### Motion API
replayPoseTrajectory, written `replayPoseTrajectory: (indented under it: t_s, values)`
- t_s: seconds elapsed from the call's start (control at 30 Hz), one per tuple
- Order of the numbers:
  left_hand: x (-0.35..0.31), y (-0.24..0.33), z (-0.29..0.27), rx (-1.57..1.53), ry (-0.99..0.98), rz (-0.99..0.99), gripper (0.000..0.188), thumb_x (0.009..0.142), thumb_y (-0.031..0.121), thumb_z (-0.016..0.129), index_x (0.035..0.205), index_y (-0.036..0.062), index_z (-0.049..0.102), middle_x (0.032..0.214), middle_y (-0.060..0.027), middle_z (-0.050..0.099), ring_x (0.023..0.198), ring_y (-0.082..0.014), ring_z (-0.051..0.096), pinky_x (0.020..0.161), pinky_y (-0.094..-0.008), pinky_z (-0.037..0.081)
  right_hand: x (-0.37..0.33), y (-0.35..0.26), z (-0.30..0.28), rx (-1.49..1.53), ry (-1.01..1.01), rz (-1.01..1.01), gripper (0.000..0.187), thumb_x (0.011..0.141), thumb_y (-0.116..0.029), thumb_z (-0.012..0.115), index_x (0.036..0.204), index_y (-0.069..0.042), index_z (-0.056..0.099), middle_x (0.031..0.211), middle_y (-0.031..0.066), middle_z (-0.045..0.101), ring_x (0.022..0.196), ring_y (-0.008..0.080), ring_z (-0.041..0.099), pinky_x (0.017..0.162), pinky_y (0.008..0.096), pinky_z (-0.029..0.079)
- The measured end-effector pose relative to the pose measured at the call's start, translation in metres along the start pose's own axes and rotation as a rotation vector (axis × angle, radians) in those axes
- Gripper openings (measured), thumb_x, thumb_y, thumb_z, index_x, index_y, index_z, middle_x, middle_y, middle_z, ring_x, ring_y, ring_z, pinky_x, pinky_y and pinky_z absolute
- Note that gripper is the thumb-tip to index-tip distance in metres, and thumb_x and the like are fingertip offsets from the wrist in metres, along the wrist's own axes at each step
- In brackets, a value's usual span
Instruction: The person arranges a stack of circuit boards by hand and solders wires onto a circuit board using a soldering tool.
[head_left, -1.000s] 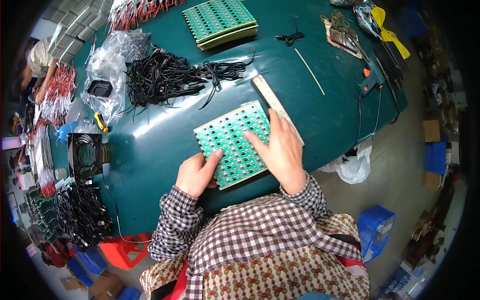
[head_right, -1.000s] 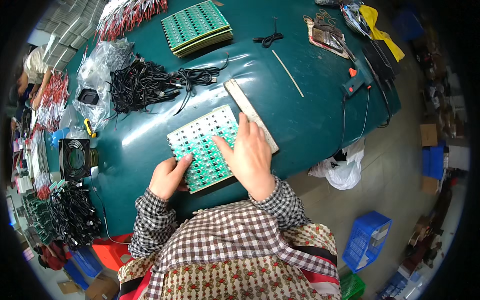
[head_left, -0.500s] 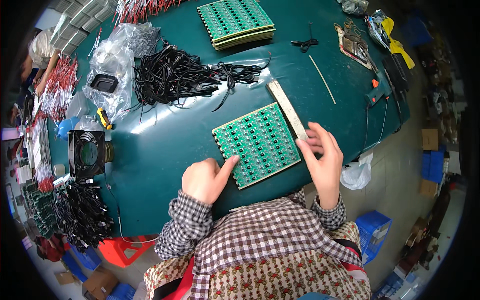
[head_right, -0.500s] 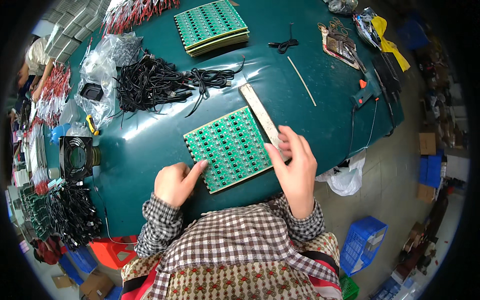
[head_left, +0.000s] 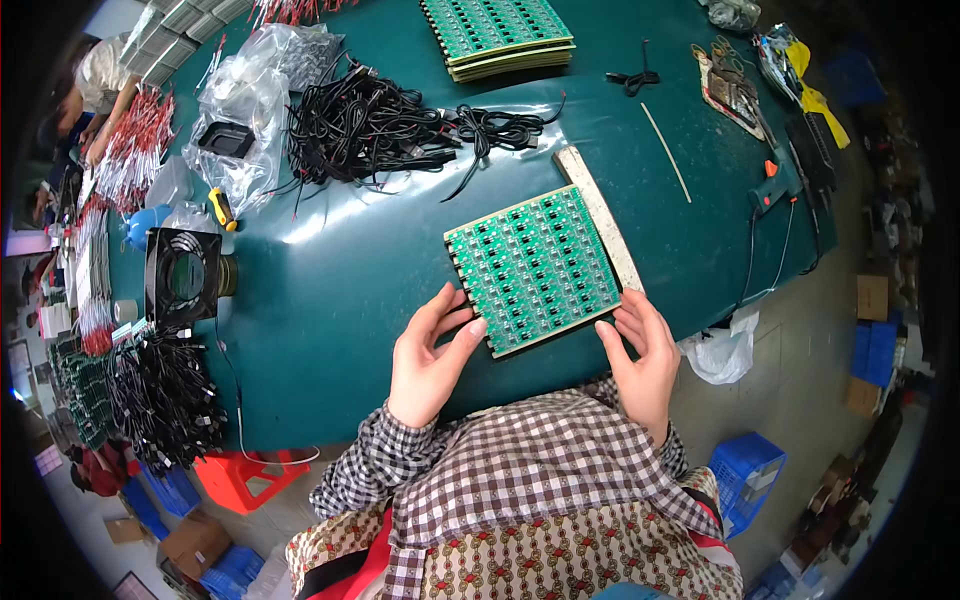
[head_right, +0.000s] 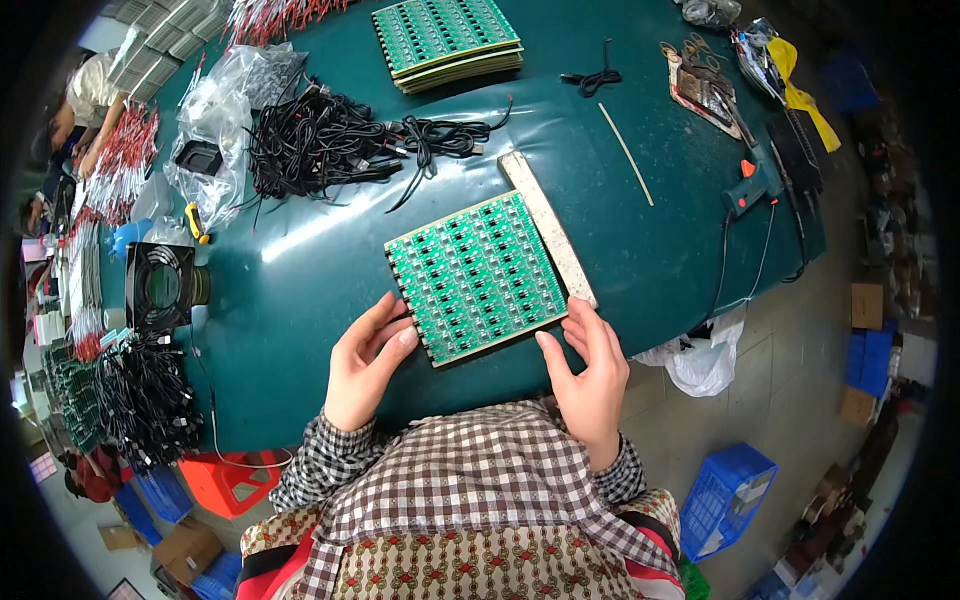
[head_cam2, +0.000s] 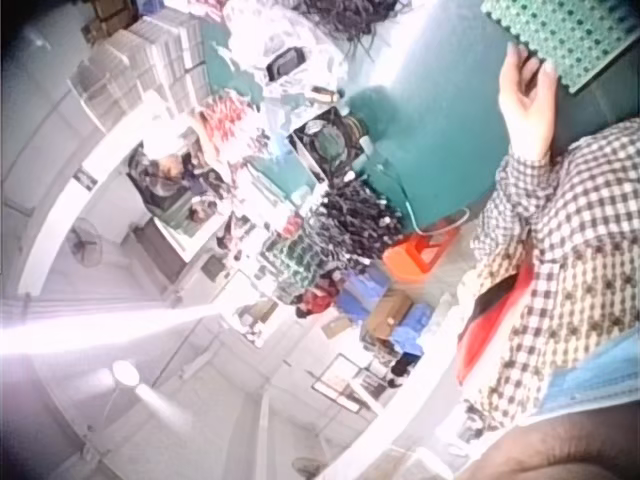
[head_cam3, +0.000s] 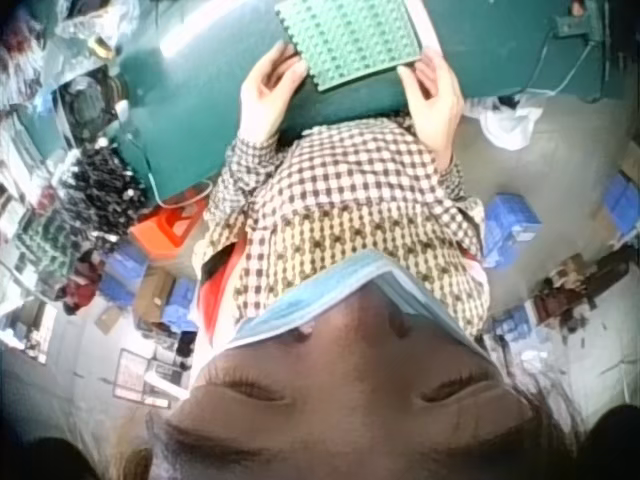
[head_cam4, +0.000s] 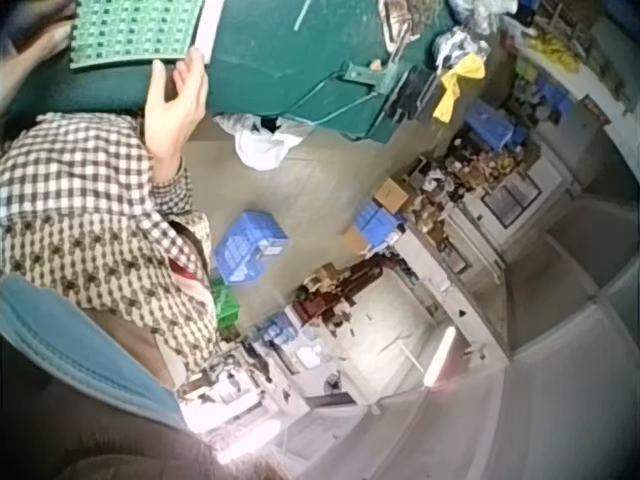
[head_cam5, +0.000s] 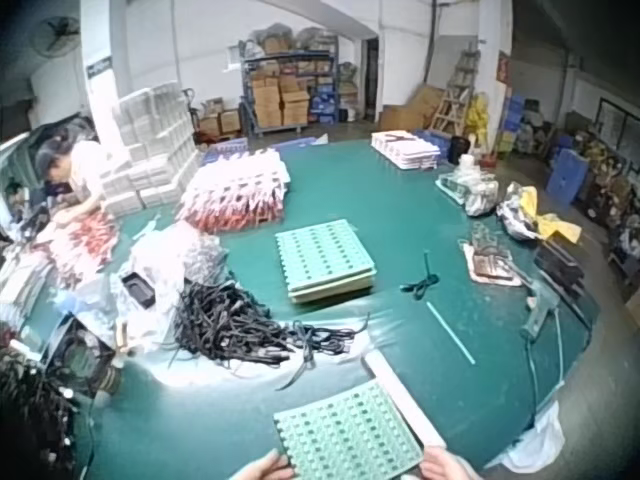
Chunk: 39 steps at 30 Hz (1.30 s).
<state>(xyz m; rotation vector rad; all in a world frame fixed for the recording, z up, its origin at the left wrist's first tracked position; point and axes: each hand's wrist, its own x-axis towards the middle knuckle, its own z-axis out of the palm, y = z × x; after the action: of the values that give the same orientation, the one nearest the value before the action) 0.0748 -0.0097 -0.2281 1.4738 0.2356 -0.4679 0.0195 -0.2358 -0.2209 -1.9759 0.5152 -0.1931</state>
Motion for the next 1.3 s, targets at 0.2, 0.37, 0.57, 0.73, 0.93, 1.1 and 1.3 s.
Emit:
replayPoseTrajectory:
  t_s: [0.2, 0.37, 0.57, 0.73, 0.93, 1.1, 1.3]
  values:
    - [0.003, -0.002, 0.008, 0.238, -0.046, 0.169, 0.052, 0.087, 0.005, 0.064, 0.132, -0.0081, 0.041, 0.119, -0.0135, 0.047, 0.108, -0.0206, 0.056, 0.091, -0.0301, 0.053, 0.001, -0.016, -0.010, -0.184, -0.012, -0.075, 0.039, 0.082, -0.006, 0.070, 0.118, 0.001, 0.057, 0.110, 0.0150, 0.061, 0.094, 0.0228, 0.063, 0.080, 0.0319, 0.053]
    - [0.016, -0.018, 0.002, 0.173, 0.065, 0.186, 0.042, 0.091, 0.010, 0.060, 0.129, -0.0047, 0.046, 0.112, -0.0114, 0.058, 0.099, -0.0166, 0.061, 0.083, -0.0269, 0.053, 0.022, -0.078, -0.032, 0.744, -0.147, -0.537, 0.024, 0.093, -0.016, 0.055, 0.106, 0.004, 0.054, 0.090, 0.0108, 0.060, 0.079, 0.0200, 0.058, 0.082, 0.0389, 0.051]
    - [0.025, -0.022, -0.003, -0.033, 0.255, 0.169, 0.030, 0.096, 0.012, 0.053, 0.122, -0.0008, 0.047, 0.098, -0.0105, 0.063, 0.079, -0.0144, 0.064, 0.065, -0.0254, 0.055, 0.028, -0.167, -0.025, 1.683, -1.328, -0.652, 0.022, 0.087, -0.015, 0.060, 0.092, 0.007, 0.060, 0.107, 0.0272, 0.058, 0.087, 0.0313, 0.060, 0.090, 0.0506, 0.044]
    - [0.024, -0.035, 0.000, -0.024, 0.220, 0.183, 0.026, 0.094, 0.010, 0.054, 0.118, -0.0015, 0.050, 0.094, -0.0098, 0.062, 0.080, -0.0150, 0.065, 0.062, -0.0260, 0.056, 0.031, -0.226, -0.009, 1.214, -1.569, -0.384, 0.032, 0.093, -0.023, 0.055, 0.066, -0.005, 0.056, 0.044, 0.0026, 0.042, 0.037, 0.0130, 0.040, 0.057, 0.0381, 0.059]
    - [0.017, -0.045, 0.001, -0.017, 0.234, 0.210, 0.026, 0.094, 0.010, 0.055, 0.117, -0.0016, 0.052, 0.093, -0.0080, 0.062, 0.081, -0.0123, 0.065, 0.062, -0.0248, 0.056, 0.010, -0.240, 0.029, 1.530, -1.666, -0.504, 0.030, 0.089, -0.026, 0.059, 0.068, -0.005, 0.056, 0.047, 0.0034, 0.044, 0.040, 0.0151, 0.043, 0.059, 0.0371, 0.058]
    - [0.023, -0.042, -0.004, 0.013, 0.243, 0.257, 0.026, 0.094, 0.011, 0.055, 0.117, -0.0009, 0.052, 0.095, -0.0090, 0.063, 0.081, -0.0118, 0.065, 0.062, -0.0248, 0.056, -0.017, -0.238, 0.046, 1.931, -1.359, -0.564, 0.038, 0.079, -0.045, 0.069, 0.077, -0.008, 0.060, 0.057, 0.0028, 0.049, 0.047, 0.0231, 0.046, 0.059, 0.0364, 0.054]
    - [0.023, -0.038, -0.005, 0.026, 0.272, 0.272, 0.026, 0.094, 0.012, 0.056, 0.116, -0.0007, 0.053, 0.094, -0.0087, 0.063, 0.080, -0.0117, 0.066, 0.063, -0.0248, 0.056, -0.012, -0.251, 0.019, 1.691, -1.487, -0.431, 0.030, 0.085, -0.032, 0.064, 0.071, -0.006, 0.058, 0.052, 0.0031, 0.047, 0.044, 0.0174, 0.045, 0.057, 0.0358, 0.055]
